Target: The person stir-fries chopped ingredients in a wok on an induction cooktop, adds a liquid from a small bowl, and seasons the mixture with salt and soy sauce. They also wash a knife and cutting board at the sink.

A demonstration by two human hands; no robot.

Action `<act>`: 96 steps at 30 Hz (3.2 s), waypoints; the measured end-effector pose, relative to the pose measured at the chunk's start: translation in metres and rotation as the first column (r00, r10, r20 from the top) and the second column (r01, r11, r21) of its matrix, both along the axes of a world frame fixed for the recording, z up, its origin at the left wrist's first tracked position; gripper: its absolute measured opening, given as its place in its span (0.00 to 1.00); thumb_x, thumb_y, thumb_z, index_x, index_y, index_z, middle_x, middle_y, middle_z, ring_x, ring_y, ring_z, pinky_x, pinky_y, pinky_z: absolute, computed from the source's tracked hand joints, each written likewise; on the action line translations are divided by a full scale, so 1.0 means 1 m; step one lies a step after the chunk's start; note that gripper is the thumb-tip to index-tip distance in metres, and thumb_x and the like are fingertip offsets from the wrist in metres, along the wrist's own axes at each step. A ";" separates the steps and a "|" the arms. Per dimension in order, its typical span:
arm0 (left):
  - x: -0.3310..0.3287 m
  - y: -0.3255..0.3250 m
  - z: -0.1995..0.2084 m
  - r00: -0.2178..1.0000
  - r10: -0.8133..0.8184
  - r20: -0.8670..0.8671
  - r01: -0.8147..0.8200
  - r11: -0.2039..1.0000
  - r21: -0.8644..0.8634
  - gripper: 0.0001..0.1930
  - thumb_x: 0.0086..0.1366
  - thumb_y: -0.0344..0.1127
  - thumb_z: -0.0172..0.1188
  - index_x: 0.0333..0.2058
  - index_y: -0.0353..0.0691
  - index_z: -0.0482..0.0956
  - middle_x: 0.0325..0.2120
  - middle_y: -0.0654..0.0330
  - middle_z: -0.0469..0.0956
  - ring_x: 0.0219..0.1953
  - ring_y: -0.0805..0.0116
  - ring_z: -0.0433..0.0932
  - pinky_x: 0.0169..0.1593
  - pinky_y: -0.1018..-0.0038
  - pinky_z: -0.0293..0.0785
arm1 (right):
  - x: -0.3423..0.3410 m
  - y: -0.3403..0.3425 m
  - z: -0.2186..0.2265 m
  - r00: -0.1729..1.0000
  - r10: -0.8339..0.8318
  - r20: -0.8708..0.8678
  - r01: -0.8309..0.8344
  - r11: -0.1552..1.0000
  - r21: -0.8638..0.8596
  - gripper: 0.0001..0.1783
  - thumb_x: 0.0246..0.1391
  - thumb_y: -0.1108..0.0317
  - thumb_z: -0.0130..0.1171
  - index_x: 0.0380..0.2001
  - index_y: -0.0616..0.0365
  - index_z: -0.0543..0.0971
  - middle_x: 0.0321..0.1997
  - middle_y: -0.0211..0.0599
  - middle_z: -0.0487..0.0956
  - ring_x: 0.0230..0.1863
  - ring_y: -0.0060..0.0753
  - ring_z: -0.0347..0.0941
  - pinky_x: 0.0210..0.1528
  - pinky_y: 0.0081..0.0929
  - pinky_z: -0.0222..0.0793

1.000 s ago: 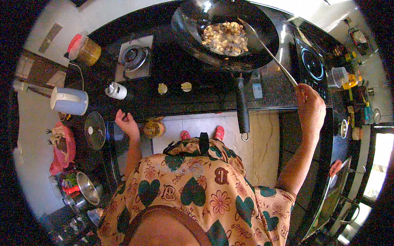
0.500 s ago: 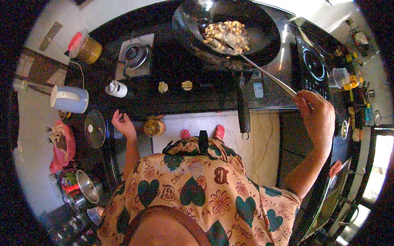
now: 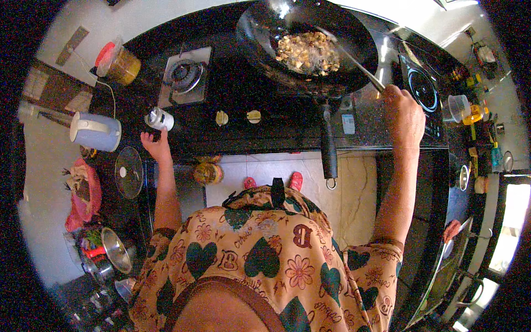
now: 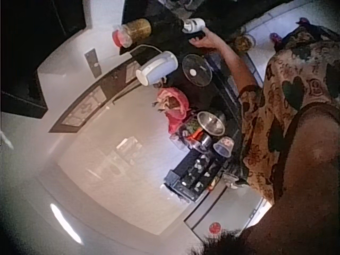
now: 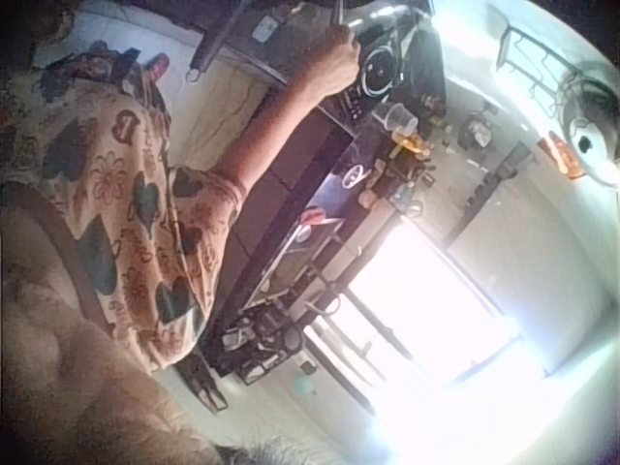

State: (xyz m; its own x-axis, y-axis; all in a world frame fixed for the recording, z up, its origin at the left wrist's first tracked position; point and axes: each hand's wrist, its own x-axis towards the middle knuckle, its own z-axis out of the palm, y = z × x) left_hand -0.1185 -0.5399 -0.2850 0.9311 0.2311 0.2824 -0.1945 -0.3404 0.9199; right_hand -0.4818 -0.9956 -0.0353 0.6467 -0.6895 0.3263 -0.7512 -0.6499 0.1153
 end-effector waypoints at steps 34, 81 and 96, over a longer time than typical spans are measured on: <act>-0.050 -0.041 0.060 0.950 -0.305 0.068 0.306 0.952 0.004 0.36 0.41 0.30 0.76 0.50 0.37 0.68 0.43 0.59 0.74 0.45 0.69 0.74 0.50 0.71 0.71 | -0.004 -0.005 -0.042 0.992 0.055 -0.113 -0.073 0.984 -0.160 0.08 0.58 0.64 0.50 0.41 0.41 0.74 0.33 0.35 0.75 0.35 0.45 0.76 0.34 0.42 0.72; -0.173 -0.125 0.157 0.503 -0.840 0.205 0.790 0.542 0.285 0.37 0.31 0.26 0.74 0.47 0.39 0.71 0.44 0.53 0.73 0.44 0.54 0.77 0.47 0.66 0.75 | 0.046 0.167 -0.038 0.704 0.001 0.710 -0.647 0.413 0.641 0.11 0.54 0.66 0.64 0.35 0.62 0.77 0.19 0.32 0.76 0.18 0.19 0.68 0.22 0.19 0.65; -0.179 -0.137 0.164 0.512 -0.849 0.128 0.793 0.525 0.310 0.40 0.29 0.26 0.76 0.48 0.40 0.70 0.45 0.53 0.73 0.46 0.52 0.75 0.50 0.64 0.73 | 0.049 0.181 -0.027 0.669 0.209 0.713 -0.698 0.507 0.506 0.11 0.50 0.67 0.66 0.34 0.59 0.76 0.22 0.39 0.78 0.18 0.32 0.74 0.23 0.26 0.69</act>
State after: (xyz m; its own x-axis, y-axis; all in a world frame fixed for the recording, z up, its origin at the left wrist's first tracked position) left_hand -0.2971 -0.6767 -0.1209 0.5667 -0.6857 0.4568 -0.6737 -0.0664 0.7360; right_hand -0.4328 -0.8145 -0.0618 0.8302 -0.4875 0.2704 -0.0788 -0.5828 -0.8088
